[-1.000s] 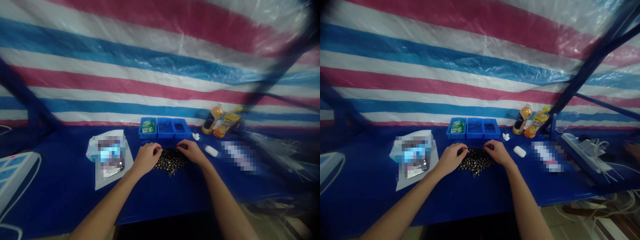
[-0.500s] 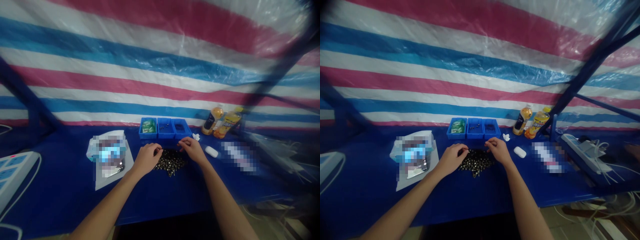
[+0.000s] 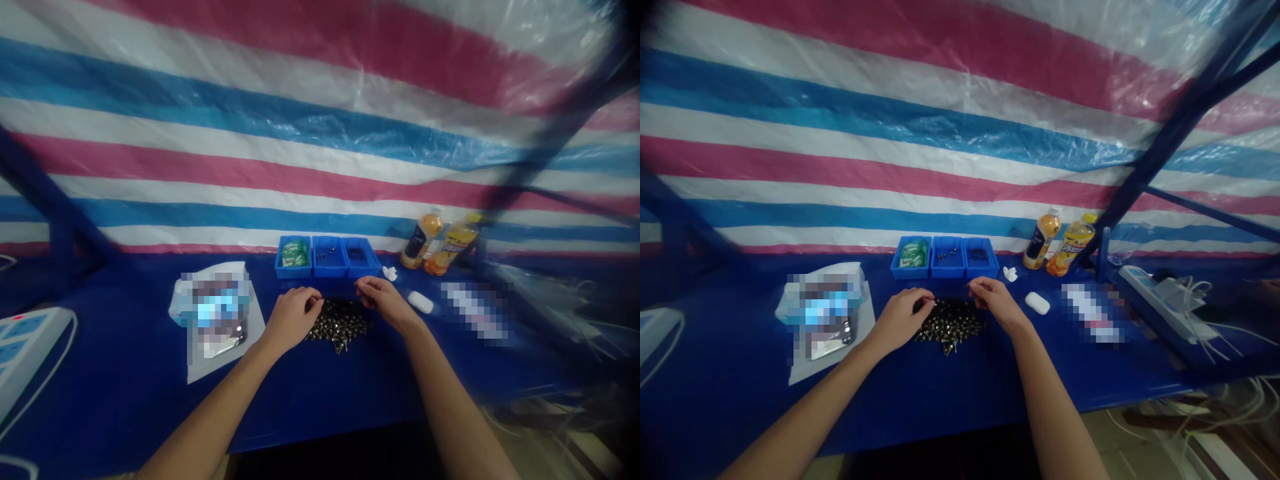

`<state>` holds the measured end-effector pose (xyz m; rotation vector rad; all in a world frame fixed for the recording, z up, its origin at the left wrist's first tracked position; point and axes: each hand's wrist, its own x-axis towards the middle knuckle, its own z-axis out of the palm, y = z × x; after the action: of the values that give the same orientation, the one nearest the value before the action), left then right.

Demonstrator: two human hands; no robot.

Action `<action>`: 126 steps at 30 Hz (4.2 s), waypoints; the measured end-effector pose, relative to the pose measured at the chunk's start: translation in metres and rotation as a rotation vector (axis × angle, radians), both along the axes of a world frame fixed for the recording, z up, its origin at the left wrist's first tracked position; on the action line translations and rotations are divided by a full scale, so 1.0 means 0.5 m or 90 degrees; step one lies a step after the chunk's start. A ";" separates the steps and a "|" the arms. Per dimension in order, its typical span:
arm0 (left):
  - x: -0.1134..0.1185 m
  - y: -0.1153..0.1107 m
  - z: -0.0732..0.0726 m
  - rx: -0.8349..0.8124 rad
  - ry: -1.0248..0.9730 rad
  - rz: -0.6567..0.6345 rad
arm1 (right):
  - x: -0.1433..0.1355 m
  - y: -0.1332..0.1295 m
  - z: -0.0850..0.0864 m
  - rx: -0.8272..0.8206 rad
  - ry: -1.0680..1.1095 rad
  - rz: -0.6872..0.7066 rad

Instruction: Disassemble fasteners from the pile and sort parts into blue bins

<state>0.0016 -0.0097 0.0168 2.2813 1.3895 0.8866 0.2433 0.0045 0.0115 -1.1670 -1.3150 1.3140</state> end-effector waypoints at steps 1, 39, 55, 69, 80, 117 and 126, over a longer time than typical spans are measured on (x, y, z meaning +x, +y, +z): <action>0.000 0.000 0.000 -0.002 -0.001 -0.001 | -0.001 -0.005 0.007 -0.018 0.063 0.025; 0.001 -0.002 0.002 -0.004 0.004 0.006 | 0.029 0.000 -0.018 0.236 -0.577 0.061; -0.001 -0.001 0.002 -0.001 0.007 0.006 | 0.006 -0.002 -0.020 0.256 -0.618 0.033; -0.001 -0.001 0.003 -0.011 0.004 0.005 | 0.020 0.006 -0.047 0.243 -0.736 -0.025; -0.003 -0.001 0.003 -0.003 0.001 -0.001 | -0.007 -0.025 -0.021 0.175 -0.967 -0.154; -0.003 0.004 -0.006 0.010 0.000 -0.004 | 0.001 0.009 -0.022 0.253 -0.497 -0.217; -0.003 0.003 -0.006 0.011 0.003 0.001 | -0.010 0.003 -0.007 0.158 -0.355 -0.215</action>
<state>0.0002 -0.0081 0.0139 2.2965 1.3917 0.8992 0.2386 0.0058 0.0079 -1.5554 -1.5284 0.5777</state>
